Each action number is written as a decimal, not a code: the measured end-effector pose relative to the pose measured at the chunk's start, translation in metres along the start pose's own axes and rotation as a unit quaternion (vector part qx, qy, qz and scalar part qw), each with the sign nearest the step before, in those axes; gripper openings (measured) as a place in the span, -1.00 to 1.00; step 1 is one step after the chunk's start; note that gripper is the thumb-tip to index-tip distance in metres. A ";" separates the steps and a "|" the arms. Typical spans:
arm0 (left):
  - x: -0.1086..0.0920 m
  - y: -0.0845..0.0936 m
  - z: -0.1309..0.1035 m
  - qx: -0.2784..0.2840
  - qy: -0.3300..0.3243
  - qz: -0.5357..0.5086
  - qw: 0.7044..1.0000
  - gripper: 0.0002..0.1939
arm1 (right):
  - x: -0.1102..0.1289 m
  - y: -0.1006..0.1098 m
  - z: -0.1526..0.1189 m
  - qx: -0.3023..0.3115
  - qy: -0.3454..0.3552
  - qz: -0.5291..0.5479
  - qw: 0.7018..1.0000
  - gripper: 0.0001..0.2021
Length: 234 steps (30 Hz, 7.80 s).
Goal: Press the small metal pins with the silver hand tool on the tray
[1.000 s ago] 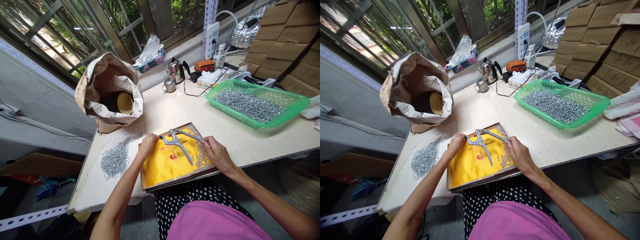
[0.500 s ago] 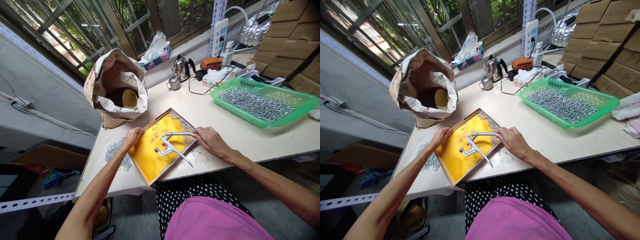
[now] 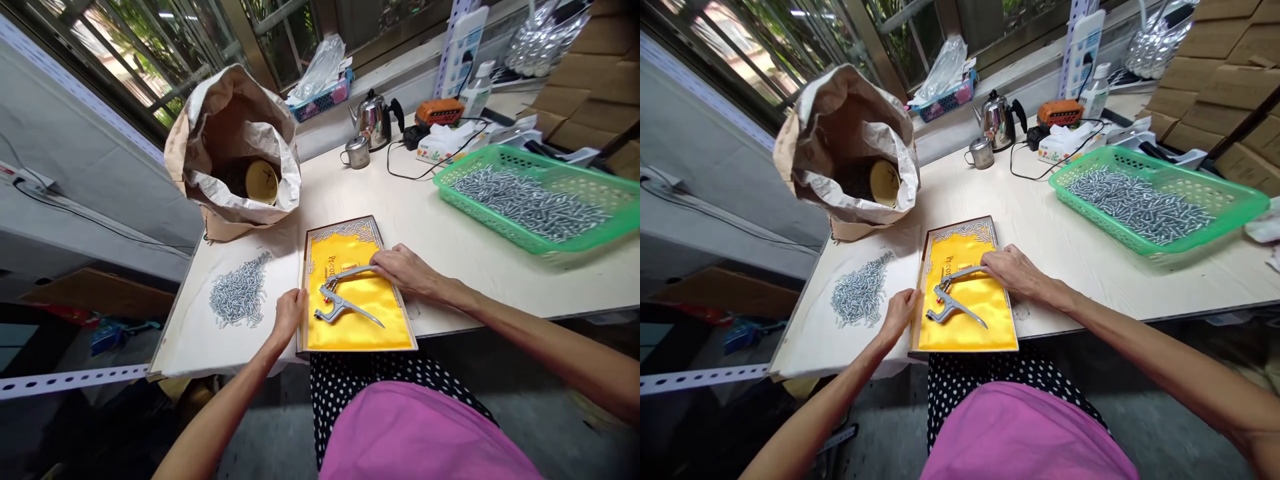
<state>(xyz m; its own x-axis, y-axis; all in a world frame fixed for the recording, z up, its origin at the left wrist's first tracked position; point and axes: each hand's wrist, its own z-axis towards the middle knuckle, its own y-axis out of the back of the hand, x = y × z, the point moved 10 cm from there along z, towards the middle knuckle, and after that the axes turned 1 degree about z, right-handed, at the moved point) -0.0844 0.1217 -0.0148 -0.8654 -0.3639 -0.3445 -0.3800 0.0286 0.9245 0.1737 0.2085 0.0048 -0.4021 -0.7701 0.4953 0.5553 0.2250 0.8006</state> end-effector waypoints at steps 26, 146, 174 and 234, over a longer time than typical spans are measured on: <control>-0.001 -0.012 -0.013 -0.036 0.040 -0.079 0.995 -0.59 | 0.077 -0.060 -0.003 0.103 0.083 -0.096 0.987 -0.78; -0.119 -0.028 -0.035 0.041 -0.222 0.143 0.964 -0.32 | 0.035 -0.049 0.030 0.204 0.076 -0.191 0.957 -0.50; -0.133 -0.050 -0.068 -0.074 -0.338 0.130 0.929 -0.81 | 0.023 -0.051 0.022 0.177 0.083 -0.142 0.970 -0.59; 0.089 0.049 0.044 -0.015 0.012 0.263 0.965 -0.75 | 0.017 -0.064 0.036 0.072 0.072 -0.238 0.966 -0.85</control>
<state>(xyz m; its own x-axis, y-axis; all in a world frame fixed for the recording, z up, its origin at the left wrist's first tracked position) -0.1940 0.1318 -0.0073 -0.9278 -0.3283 0.1773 0.1199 0.1876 0.9749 0.1048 0.2024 -0.0255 -0.4751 -0.8798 0.0156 0.2207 -0.1020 0.9700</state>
